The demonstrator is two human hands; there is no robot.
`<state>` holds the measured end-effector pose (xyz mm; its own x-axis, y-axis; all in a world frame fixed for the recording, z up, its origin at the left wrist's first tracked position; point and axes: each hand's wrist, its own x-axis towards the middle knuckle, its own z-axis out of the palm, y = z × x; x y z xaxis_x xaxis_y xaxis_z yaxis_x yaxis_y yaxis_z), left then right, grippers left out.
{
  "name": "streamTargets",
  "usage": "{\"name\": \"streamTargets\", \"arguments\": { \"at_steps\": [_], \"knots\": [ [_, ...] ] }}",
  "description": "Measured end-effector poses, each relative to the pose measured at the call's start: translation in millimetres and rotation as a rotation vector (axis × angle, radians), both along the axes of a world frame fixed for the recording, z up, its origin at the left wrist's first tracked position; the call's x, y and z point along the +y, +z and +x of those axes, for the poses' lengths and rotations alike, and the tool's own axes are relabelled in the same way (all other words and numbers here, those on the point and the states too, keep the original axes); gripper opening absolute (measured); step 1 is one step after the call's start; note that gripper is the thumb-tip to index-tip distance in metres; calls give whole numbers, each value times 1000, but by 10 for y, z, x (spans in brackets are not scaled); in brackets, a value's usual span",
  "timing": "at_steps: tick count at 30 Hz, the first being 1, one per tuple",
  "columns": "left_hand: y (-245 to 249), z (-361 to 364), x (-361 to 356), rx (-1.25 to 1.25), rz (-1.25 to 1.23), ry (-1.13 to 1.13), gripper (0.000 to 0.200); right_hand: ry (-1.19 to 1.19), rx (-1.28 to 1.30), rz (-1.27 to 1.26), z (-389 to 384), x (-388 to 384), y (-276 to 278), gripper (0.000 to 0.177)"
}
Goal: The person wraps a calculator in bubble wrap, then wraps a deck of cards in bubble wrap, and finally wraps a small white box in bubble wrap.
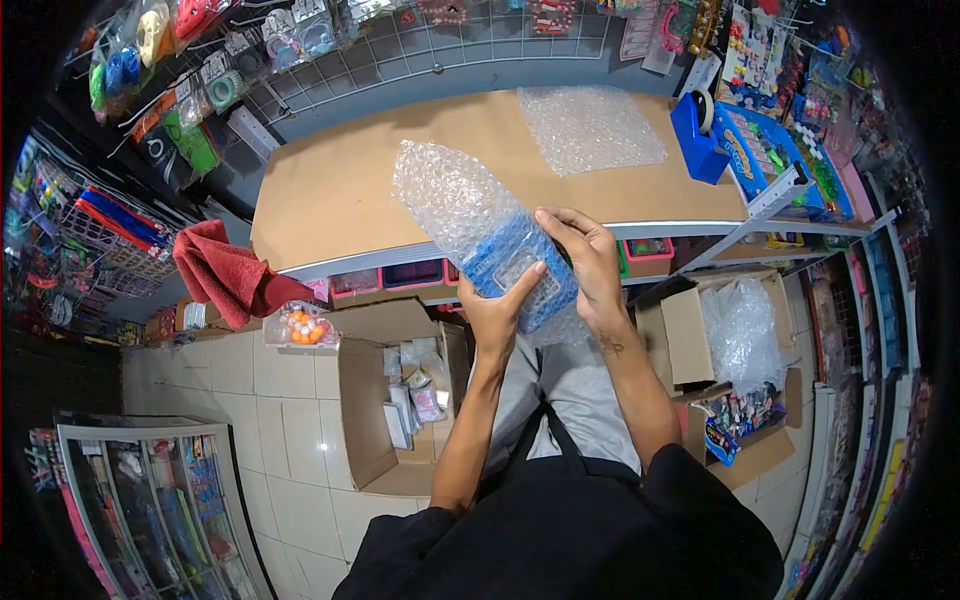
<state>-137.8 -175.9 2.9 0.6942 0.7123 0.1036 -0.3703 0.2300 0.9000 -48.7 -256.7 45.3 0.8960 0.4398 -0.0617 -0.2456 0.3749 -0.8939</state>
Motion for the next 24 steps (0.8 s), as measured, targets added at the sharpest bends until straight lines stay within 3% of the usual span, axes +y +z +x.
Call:
{"name": "streamTargets", "arguments": {
  "at_steps": [10,24],
  "knots": [
    [-41,-24,28,21,-8,5,46,198,124,-15,84,-60,-127,20],
    [-38,-115,177,12,-64,-124,45,620,575,168,231,-127,-232,30]
  ]
}}
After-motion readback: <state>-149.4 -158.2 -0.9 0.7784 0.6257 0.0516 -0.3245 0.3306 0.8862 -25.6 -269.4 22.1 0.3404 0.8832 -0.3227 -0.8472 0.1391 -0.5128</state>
